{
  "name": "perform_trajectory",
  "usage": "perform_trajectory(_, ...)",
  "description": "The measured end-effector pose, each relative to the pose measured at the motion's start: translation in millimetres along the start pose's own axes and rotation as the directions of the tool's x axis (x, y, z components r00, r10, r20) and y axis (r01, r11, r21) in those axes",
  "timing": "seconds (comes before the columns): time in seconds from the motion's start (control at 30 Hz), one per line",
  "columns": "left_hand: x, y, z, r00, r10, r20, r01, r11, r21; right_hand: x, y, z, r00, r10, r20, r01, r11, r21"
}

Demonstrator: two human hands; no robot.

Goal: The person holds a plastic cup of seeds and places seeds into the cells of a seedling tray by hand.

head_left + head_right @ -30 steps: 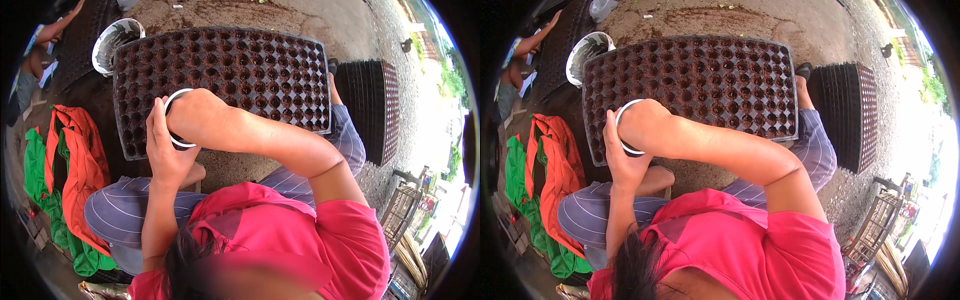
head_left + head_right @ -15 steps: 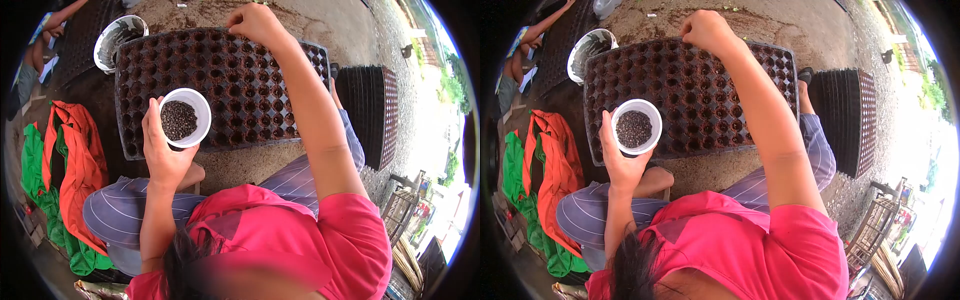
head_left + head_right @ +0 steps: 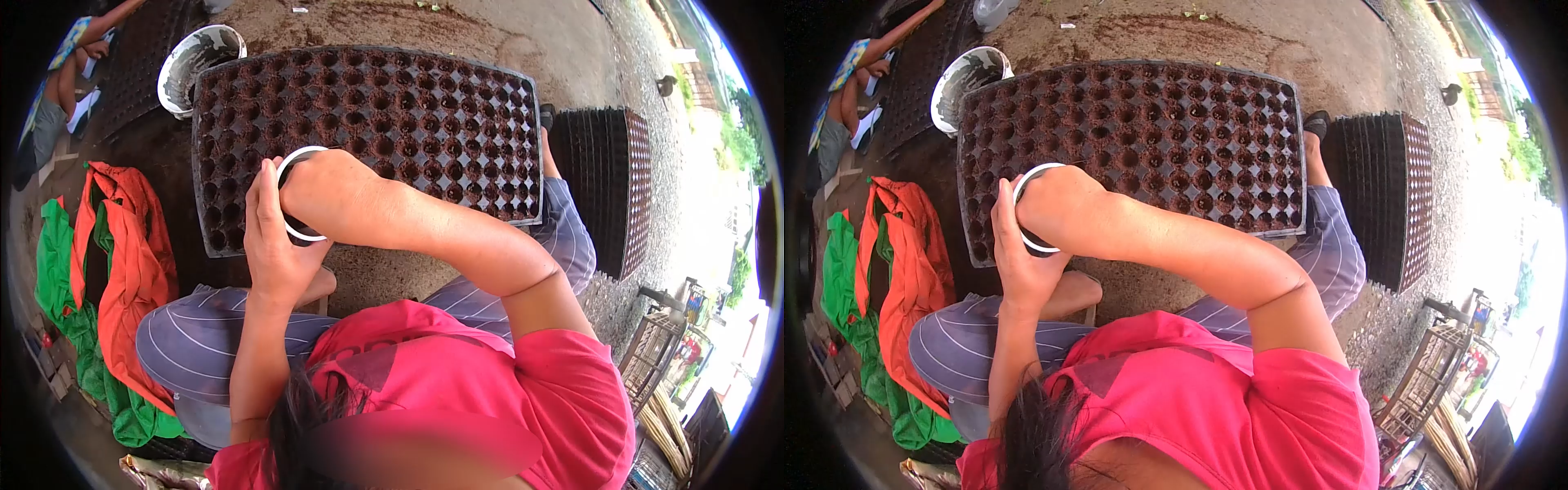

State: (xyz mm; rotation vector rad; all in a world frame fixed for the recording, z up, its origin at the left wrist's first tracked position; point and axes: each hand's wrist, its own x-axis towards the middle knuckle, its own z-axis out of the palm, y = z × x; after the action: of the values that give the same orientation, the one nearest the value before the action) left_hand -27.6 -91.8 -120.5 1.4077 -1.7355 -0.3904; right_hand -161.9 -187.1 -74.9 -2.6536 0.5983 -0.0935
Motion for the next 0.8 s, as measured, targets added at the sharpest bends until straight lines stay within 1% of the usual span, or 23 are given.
perform_trajectory(0.03, -0.3, 1.6, -1.0, 1.000, -0.016, -0.004, 0.016, 1.000, -0.005, 1.5, 1.3, 6.7, 0.999, 0.004, -0.045, -0.002, 0.999, 0.040)
perform_trajectory(0.07, -0.1, 2.7, -1.6, 0.999, -0.032, -0.007, 0.032, 0.999, -0.012, 1.4, 2.6, 3.6, 0.999, 0.006, -0.044, -0.005, 0.999, 0.040)
perform_trajectory(0.13, 1.7, -0.1, -3.1, 0.999, -0.035, -0.022, 0.035, 0.999, -0.006, 0.7, 8.0, -8.6, 0.999, 0.016, -0.042, -0.010, 0.991, 0.132)
perform_trajectory(0.17, 1.6, -2.2, -3.2, 0.999, -0.037, -0.038, 0.037, 0.999, 0.006, 1.9, 14.8, -15.6, 0.995, 0.101, -0.015, -0.095, 0.974, 0.207)
perform_trajectory(0.2, 0.0, -3.9, -2.2, 0.997, -0.052, -0.065, 0.052, 0.999, 0.005, 0.7, 24.4, -31.8, 0.987, 0.156, -0.050, -0.139, 0.957, 0.255)
perform_trajectory(0.23, -0.9, -4.9, -4.5, 0.996, -0.063, -0.057, 0.063, 0.998, 0.011, -4.1, 40.3, -39.9, 0.965, 0.230, -0.128, -0.181, 0.933, 0.310)
perform_trajectory(0.3, -0.7, -5.7, -7.5, 0.996, -0.074, -0.048, 0.075, 0.997, 0.016, -10.9, 78.9, -52.2, 0.883, 0.427, -0.193, -0.353, 0.877, 0.325)
perform_trajectory(0.37, -0.3, -5.7, -7.0, 0.996, -0.064, -0.057, 0.064, 0.998, -0.004, -15.5, 130.2, -42.1, 0.829, 0.493, -0.262, -0.459, 0.869, 0.183)
perform_trajectory(0.4, 0.4, -5.3, -6.7, 0.996, -0.064, -0.056, 0.064, 0.998, -0.006, -15.9, 144.8, -39.8, 0.806, 0.552, -0.213, -0.523, 0.834, 0.178)
perform_trajectory(0.43, 0.6, -4.6, -6.9, 0.997, -0.063, -0.045, 0.063, 0.998, 0.001, -16.3, 160.8, -31.6, 0.812, 0.545, -0.209, -0.516, 0.838, 0.177)
perform_trajectory(0.5, 0.9, -4.2, -6.5, 0.998, -0.062, -0.031, 0.063, 0.998, 0.010, -17.4, 166.3, -27.9, 0.818, 0.539, -0.203, -0.509, 0.841, 0.181)
perform_trajectory(0.57, 1.4, -4.6, -5.5, 0.997, -0.061, -0.040, 0.061, 0.998, -0.001, -20.7, 165.4, -28.9, 0.808, 0.510, -0.296, -0.490, 0.860, 0.143)
perform_trajectory(0.6, 1.6, -5.3, -4.6, 0.997, -0.062, -0.038, 0.062, 0.998, 0.000, -17.9, 150.6, -35.3, 0.808, 0.510, -0.295, -0.490, 0.860, 0.145)
perform_trajectory(0.67, 0.8, -5.8, -3.0, 0.998, -0.045, -0.034, 0.045, 0.999, 0.003, -13.4, 106.0, -44.2, 0.867, 0.347, -0.358, -0.282, 0.933, 0.222)
perform_trajectory(0.73, 0.6, -2.9, -0.6, 0.999, -0.042, -0.025, 0.042, 0.999, 0.008, -7.3, 44.6, -53.6, 0.963, 0.257, -0.082, -0.211, 0.907, 0.364)
perform_trajectory(0.77, 1.2, -1.0, 1.0, 0.999, -0.039, -0.020, 0.040, 0.999, 0.013, -5.5, 26.2, -44.0, 0.986, 0.167, -0.009, -0.162, 0.966, 0.200)
perform_trajectory(0.8, 1.7, 0.6, 1.7, 0.999, -0.037, -0.020, 0.037, 0.999, 0.012, -3.7, 13.8, -31.8, 0.993, 0.087, 0.080, -0.090, 0.995, 0.037)
